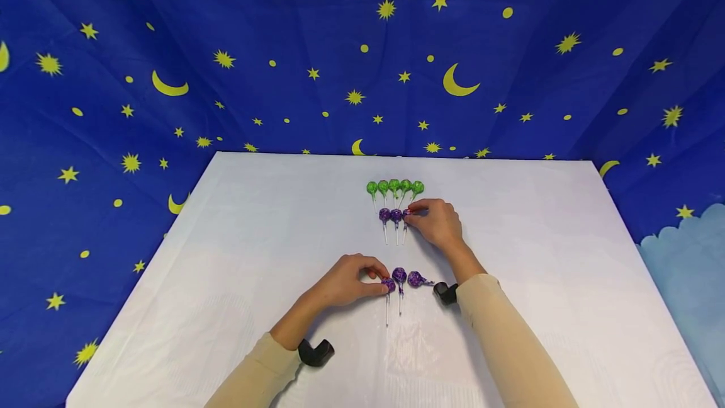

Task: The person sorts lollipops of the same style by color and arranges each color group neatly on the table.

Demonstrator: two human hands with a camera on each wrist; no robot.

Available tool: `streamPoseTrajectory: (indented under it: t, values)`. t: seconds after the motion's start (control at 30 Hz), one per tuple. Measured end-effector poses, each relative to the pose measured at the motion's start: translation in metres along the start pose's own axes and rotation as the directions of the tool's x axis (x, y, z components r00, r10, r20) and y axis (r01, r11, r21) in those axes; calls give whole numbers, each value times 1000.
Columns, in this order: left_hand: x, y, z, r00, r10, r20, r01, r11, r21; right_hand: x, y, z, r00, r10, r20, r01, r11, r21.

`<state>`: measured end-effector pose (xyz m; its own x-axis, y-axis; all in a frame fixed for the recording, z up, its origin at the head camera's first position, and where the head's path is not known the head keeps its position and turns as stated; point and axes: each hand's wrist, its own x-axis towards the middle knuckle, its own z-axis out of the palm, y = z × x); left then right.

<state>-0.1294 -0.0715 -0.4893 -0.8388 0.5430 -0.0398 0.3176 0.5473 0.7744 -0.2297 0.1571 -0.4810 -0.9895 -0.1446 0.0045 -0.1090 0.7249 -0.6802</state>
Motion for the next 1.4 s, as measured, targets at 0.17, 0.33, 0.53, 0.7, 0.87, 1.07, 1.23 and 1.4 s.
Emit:
streamPoseTrajectory:
  t: [0.17, 0.33, 0.53, 0.7, 0.87, 1.07, 1.23, 1.4]
  values:
    - [0, 1, 0, 1000, -2, 2, 2, 1000, -10, -1, -1, -1, 1000, 11, 1, -11, 1000, 6]
    - [0, 2, 0, 1000, -2, 3, 2, 1000, -7, -3, 0, -2, 1000, 21, -2, -21, 1000, 2]
    - [-1, 3, 0, 1000, -13, 3, 13, 1000, 3, -7, 1, -5, 1000, 16, -17, -16, 1000, -3]
    - [0, 1, 1, 1000, -16, -5, 16, 1000, 5, -10, 0, -11, 1000, 16, -25, -16, 1000, 2]
    - [0, 0, 0, 1000, -12, -9, 12, 1000, 11, -15, -2, -17, 1000, -5, -9, 5, 1000, 8]
    - [0, 0, 0, 1000, -11, -14, 12, 1000, 5, -24, -2, -21, 998, -51, 22, 50, 998, 25]
    - [1, 0, 1, 1000, -13, -8, 13, 1000, -8, -32, -1, -25, 995, -80, 62, 77, 996, 50]
    - [1, 0, 2, 1000, -18, -8, 18, 1000, -13, -42, 1, -29, 983, -132, 131, 123, 990, 76]
